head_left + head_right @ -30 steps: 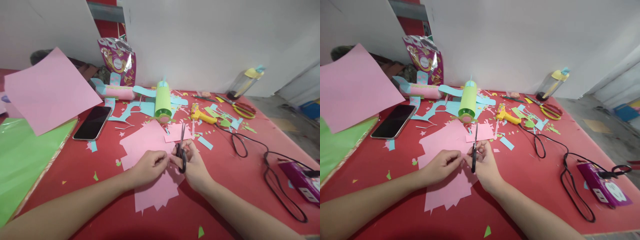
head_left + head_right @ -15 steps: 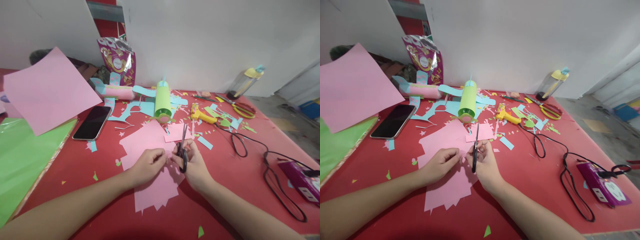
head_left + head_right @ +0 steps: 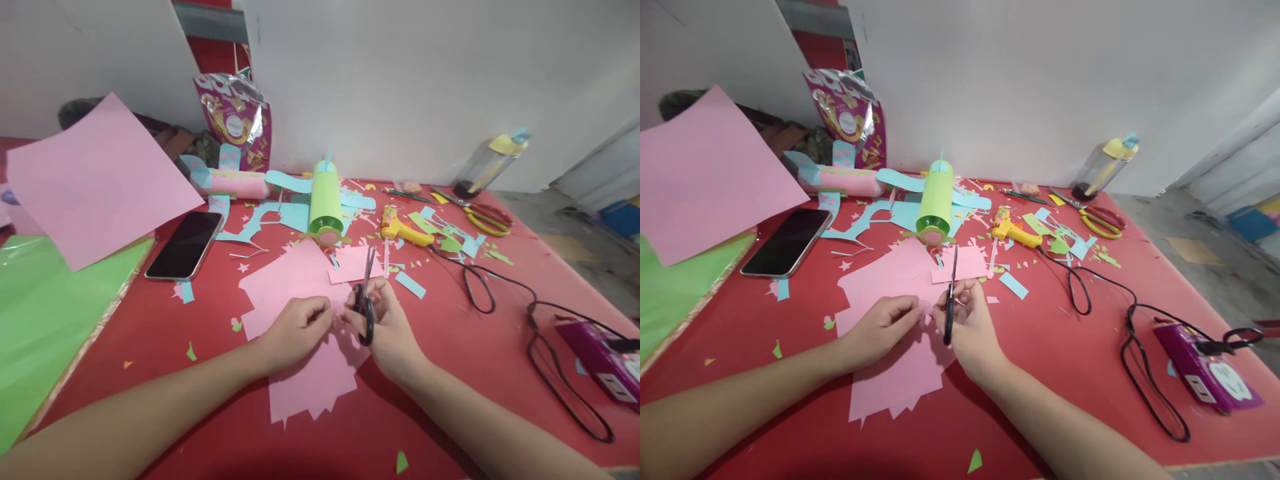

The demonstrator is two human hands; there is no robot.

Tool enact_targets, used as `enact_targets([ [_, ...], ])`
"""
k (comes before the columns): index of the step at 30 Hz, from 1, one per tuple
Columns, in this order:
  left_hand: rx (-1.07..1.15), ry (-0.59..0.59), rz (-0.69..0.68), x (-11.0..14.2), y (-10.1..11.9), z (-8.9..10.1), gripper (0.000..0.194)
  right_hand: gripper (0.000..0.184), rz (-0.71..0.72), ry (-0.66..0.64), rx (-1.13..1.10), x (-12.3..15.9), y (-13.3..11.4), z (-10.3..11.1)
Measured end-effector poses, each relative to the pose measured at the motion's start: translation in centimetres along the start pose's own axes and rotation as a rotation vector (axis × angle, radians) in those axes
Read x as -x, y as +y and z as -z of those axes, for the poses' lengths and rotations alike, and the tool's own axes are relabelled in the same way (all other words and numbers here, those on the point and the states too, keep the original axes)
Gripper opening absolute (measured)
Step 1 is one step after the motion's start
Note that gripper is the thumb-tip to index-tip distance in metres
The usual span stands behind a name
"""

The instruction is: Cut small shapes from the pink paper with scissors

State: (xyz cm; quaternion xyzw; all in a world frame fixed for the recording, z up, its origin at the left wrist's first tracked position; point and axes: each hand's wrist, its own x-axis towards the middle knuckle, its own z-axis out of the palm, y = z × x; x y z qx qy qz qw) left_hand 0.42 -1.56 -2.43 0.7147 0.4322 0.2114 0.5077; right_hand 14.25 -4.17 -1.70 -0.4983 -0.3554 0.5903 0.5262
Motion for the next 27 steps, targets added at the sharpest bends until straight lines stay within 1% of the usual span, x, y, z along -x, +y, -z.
enact_targets([
  [19, 0.053, 0.012, -0.001, 0.1, 0.0, -0.1, 0.026, 0.036, -0.001, -0.017, -0.002, 0.0, 0.3, 0.2],
  [23, 0.184, 0.055, 0.029, 0.1, 0.3, 0.2, 0.028, 0.034, -0.032, -0.086, -0.022, -0.1, 0.4, 0.3],
  [25, 0.274, 0.082, 0.074, 0.0, 0.3, 0.5, 0.028, 0.032, -0.057, -0.141, -0.052, 0.0, 0.5, 0.4],
  [27, 0.339, 0.124, 0.089, -0.2, 0.3, 0.9, 0.027, 0.031, -0.096, -0.209, -0.074, 0.1, 0.5, 0.5],
])
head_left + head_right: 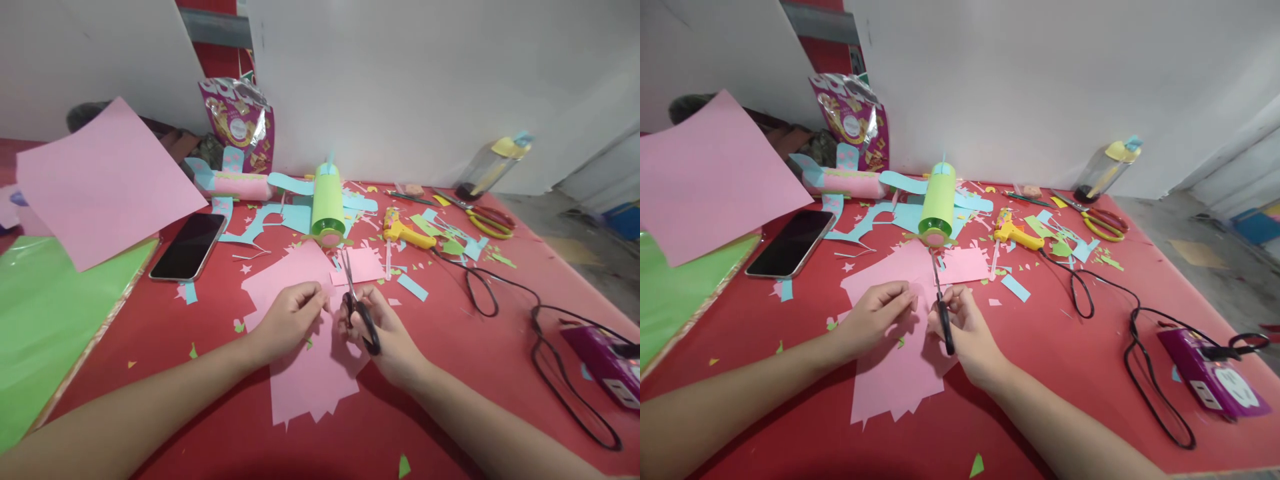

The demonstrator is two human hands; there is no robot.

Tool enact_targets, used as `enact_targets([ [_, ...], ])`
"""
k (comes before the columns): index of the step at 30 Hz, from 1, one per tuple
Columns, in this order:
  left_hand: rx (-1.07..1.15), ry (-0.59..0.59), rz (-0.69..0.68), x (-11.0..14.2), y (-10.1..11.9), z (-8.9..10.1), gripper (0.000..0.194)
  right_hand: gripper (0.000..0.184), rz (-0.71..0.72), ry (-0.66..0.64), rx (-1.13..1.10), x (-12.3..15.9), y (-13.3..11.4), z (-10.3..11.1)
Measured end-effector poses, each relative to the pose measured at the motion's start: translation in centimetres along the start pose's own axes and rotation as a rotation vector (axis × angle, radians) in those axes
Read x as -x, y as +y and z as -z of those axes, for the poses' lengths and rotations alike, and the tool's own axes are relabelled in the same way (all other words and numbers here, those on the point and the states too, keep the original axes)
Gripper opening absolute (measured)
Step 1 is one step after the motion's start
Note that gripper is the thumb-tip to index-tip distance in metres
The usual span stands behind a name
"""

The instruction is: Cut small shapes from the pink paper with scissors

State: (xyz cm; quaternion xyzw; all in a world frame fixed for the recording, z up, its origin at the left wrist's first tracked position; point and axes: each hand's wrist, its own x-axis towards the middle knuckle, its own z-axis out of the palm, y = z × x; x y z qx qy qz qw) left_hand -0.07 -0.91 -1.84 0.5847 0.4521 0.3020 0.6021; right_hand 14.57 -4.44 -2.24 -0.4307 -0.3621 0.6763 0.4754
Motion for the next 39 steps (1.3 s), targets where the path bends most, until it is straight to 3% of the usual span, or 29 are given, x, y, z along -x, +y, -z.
enact_targets([
  [9, 0.08, 0.151, -0.157, -0.7, 1.4, 2.1, 0.024, 0.041, -0.102, -0.262, 0.022, 0.5, -0.6, 0.0],
  [17, -0.095, 0.092, -0.12, -0.2, 2.3, 1.9, 0.025, 0.04, -0.079, -0.411, 0.043, 0.5, -0.4, 0.3],
  [25, -0.234, 0.029, -0.139, -0.1, 2.4, 1.6, 0.024, 0.041, -0.068, -0.449, 0.03, 0.4, -0.6, 0.3],
  [39, -0.217, -0.014, -0.154, 0.0, 2.5, 1.5, 0.022, 0.042, -0.071, -0.458, 0.023, 0.5, -0.8, 0.1],
])
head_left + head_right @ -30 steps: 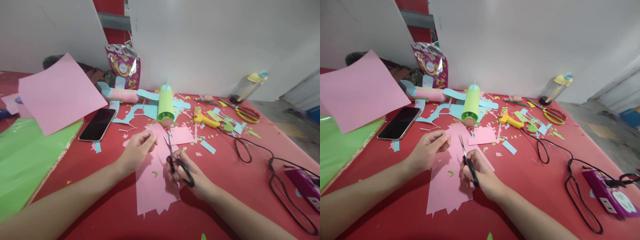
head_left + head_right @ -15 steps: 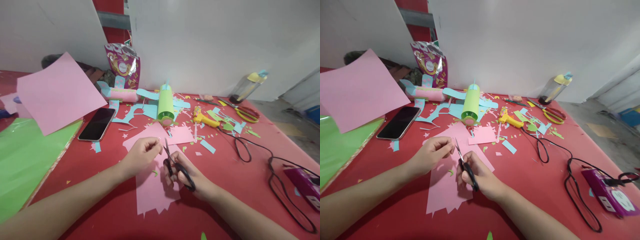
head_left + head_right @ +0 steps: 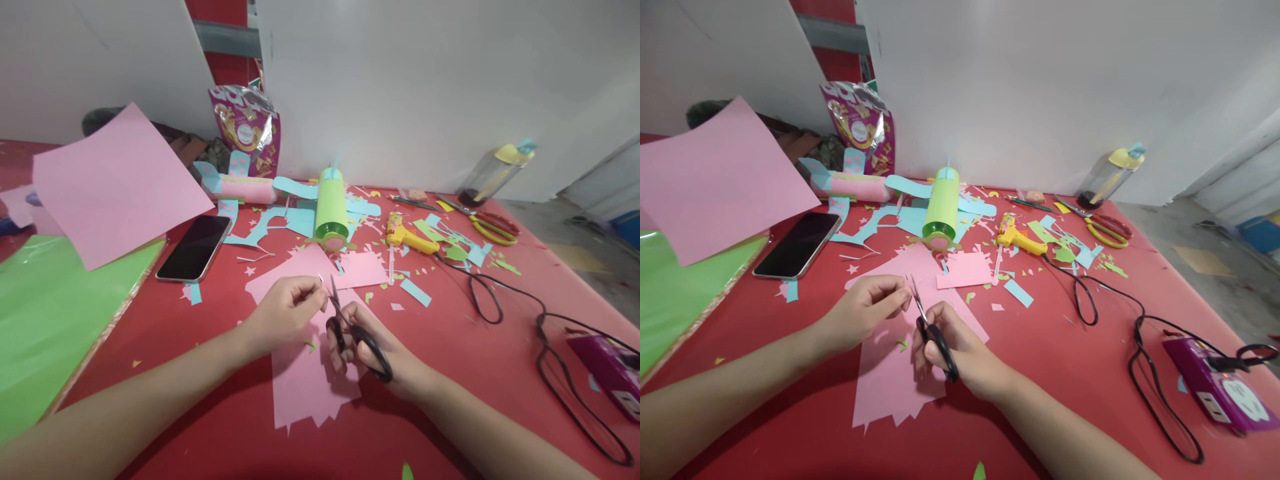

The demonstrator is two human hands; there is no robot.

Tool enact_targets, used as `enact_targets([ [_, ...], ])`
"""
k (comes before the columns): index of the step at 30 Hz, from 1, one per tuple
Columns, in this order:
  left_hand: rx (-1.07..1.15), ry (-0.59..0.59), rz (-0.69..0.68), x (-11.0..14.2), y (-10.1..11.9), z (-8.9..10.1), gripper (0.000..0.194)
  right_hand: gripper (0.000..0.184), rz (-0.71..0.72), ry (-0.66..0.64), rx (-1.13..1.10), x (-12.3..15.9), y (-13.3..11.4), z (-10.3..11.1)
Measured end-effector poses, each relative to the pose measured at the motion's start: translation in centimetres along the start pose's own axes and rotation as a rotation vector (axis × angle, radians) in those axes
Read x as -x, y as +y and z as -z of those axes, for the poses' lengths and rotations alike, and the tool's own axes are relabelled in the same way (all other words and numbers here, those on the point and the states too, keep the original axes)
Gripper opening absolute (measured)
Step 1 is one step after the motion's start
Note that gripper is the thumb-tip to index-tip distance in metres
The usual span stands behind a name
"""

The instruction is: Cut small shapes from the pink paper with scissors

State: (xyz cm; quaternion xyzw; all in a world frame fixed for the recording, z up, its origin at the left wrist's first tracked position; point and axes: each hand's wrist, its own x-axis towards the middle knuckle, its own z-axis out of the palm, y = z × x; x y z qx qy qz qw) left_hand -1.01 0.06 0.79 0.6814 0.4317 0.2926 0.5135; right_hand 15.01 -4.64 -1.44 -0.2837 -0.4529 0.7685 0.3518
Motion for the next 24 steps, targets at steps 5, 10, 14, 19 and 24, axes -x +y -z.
enact_targets([
  [5, -0.006, -0.009, 0.002, 0.02, 0.2, 0.02, 0.022, 0.041, 0.013, -0.002, 0.006, 0.01, 0.04, -0.06],
  [10, -0.029, -0.008, 0.006, 0.07, 0.07, 0.02, 0.021, 0.04, 0.021, 0.004, 0.013, 0.04, 0.13, 0.05],
  [14, -0.051, -0.018, 0.005, 0.0, -0.07, 0.09, 0.021, 0.039, 0.018, 0.007, 0.014, 0.08, -0.04, 0.01],
  [19, -0.101, -0.032, 0.011, -0.08, 0.01, 0.31, 0.02, 0.038, 0.015, 0.031, -0.007, 0.08, -0.1, -0.05],
  [24, -0.164, -0.047, 0.033, -0.09, 0.23, 0.57, 0.022, 0.036, 0.005, 0.032, -0.019, -0.06, 0.21, 0.1],
])
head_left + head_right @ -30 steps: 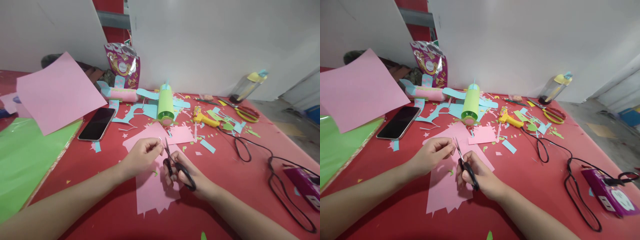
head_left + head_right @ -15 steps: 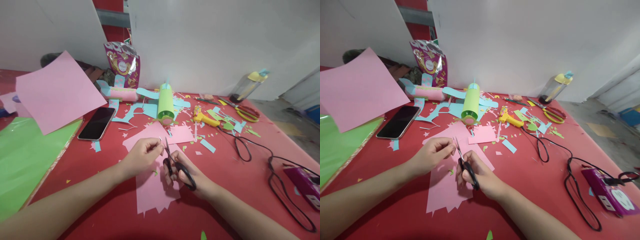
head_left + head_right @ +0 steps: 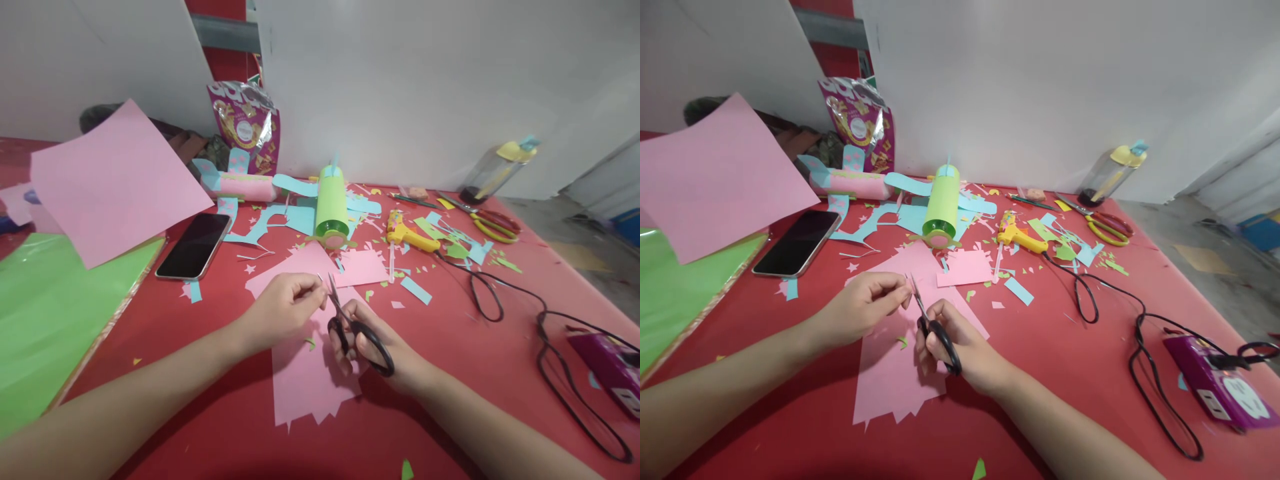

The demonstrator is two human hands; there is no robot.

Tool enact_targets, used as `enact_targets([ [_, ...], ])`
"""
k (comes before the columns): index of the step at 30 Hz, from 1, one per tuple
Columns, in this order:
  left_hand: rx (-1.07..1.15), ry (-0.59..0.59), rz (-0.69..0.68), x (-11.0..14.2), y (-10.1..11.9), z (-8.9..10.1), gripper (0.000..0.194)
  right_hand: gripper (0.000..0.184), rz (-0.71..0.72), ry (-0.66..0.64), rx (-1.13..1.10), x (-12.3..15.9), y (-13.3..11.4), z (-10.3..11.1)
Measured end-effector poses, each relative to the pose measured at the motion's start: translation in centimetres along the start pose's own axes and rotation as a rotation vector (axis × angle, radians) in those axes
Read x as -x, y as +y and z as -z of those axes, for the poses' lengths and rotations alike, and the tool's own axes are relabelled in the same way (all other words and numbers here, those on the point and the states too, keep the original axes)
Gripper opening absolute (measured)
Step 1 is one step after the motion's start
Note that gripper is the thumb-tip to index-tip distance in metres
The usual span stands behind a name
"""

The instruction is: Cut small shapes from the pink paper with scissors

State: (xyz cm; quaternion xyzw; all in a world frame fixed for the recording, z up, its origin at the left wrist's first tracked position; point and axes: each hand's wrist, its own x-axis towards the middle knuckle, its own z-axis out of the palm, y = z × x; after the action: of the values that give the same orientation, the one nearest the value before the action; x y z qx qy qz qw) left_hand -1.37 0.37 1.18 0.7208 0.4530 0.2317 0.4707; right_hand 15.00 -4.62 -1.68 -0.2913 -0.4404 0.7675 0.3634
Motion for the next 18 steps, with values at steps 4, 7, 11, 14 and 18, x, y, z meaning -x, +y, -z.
enact_targets([
  [4, -0.011, -0.019, -0.005, 0.08, 0.03, 0.24, 0.025, 0.036, 0.0, 0.0, 0.016, -0.03, 0.13, 0.13],
  [7, -0.009, -0.019, 0.002, 0.08, 0.08, 0.36, 0.025, 0.036, -0.005, -0.005, 0.025, 0.01, 0.15, 0.22],
  [11, 0.026, -0.027, 0.03, -0.02, 0.21, 0.47, 0.026, 0.037, -0.02, -0.001, 0.044, 0.06, 0.14, 0.3],
  [14, 0.058, -0.041, 0.035, -0.07, 0.27, 0.51, 0.027, 0.036, -0.027, 0.0, 0.037, 0.06, 0.14, 0.32],
  [18, 0.051, -0.049, 0.033, -0.06, 0.3, 0.5, 0.026, 0.035, -0.014, -0.032, -0.016, 0.04, 0.12, 0.32],
])
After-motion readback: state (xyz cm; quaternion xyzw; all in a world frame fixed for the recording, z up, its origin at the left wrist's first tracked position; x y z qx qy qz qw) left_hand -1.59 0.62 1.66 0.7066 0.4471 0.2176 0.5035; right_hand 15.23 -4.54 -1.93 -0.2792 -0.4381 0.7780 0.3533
